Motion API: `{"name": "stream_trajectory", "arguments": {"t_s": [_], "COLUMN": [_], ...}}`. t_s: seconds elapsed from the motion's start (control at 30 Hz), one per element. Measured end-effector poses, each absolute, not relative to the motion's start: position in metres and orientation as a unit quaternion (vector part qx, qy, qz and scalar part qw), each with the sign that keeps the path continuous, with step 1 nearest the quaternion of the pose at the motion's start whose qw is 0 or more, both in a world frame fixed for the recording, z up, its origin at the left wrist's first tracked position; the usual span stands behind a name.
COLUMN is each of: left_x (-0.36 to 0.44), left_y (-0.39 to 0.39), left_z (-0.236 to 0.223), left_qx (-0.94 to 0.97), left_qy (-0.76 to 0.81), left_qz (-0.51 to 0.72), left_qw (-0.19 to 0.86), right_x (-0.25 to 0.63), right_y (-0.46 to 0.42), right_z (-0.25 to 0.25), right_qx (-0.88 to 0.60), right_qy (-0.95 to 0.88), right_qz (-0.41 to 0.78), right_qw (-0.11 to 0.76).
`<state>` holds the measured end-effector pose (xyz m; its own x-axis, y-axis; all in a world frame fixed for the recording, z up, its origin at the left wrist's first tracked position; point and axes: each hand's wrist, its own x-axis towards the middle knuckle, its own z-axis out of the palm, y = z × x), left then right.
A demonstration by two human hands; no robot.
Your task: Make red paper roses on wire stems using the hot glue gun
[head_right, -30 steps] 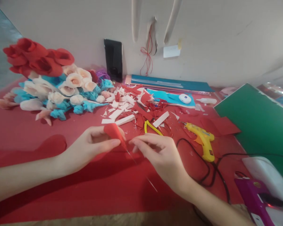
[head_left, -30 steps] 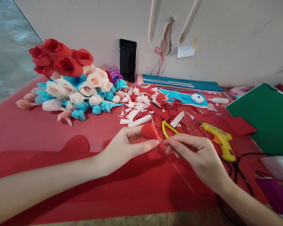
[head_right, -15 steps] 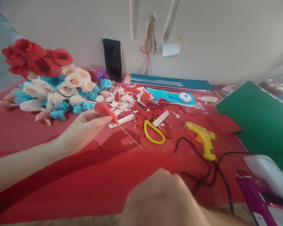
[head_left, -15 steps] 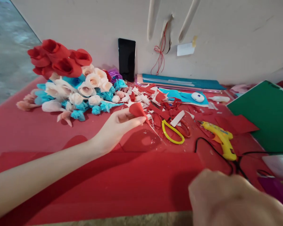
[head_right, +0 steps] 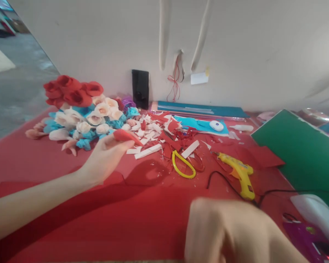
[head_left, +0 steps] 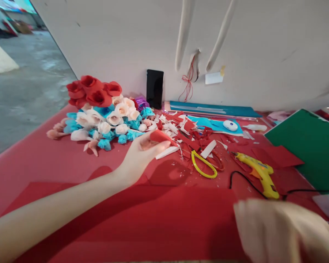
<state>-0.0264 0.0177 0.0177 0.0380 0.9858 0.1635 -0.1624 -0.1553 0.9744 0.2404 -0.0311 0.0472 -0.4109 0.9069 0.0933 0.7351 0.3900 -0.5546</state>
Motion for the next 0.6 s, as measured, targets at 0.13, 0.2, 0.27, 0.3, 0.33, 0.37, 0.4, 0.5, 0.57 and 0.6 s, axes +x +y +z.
{"name": "stream_trajectory", "arguments": {"t_s": [0.13,0.2,0.27,0.3,0.33,0.37,0.4,0.5,0.57,0.6], "left_x": [-0.034,-0.036,-0.038,-0.038,-0.038,-0.037,-0.037,-0.035,-0.035,-0.035], "left_y": [0.025,0.027,0.028,0.027,0.027,0.026,0.025,0.023,0.021,0.020], "left_z": [0.026,0.031,0.035,0.036,0.036,0.036,0.036,0.035,0.036,0.037], "left_qx": [0.487,0.491,0.499,0.504,0.510,0.515,0.520,0.528,0.528,0.528], "left_qy": [0.384,0.370,0.361,0.357,0.355,0.352,0.351,0.353,0.359,0.365], "left_qz": [0.620,0.627,0.625,0.623,0.621,0.619,0.617,0.615,0.614,0.612], "left_qw": [0.480,0.479,0.480,0.479,0.478,0.477,0.475,0.468,0.463,0.461], "right_x": [0.225,0.207,0.184,0.172,0.159,0.146,0.134,0.102,0.087,0.080], "right_y": [0.022,0.030,0.025,0.021,0.017,0.013,0.011,0.016,0.022,0.025], "right_z": [0.044,0.033,0.022,0.017,0.013,0.009,0.004,-0.011,-0.022,-0.027], "right_qx": [-0.407,-0.422,-0.415,-0.394,-0.373,-0.353,-0.342,-0.310,-0.293,-0.289], "right_qy": [-0.878,-0.872,-0.876,-0.885,-0.895,-0.903,-0.908,-0.920,-0.926,-0.929], "right_qz": [0.200,0.165,0.150,0.156,0.165,0.170,0.172,0.178,0.181,0.182], "right_qw": [0.153,0.184,0.196,0.192,0.182,0.176,0.173,0.161,0.151,0.145]}}
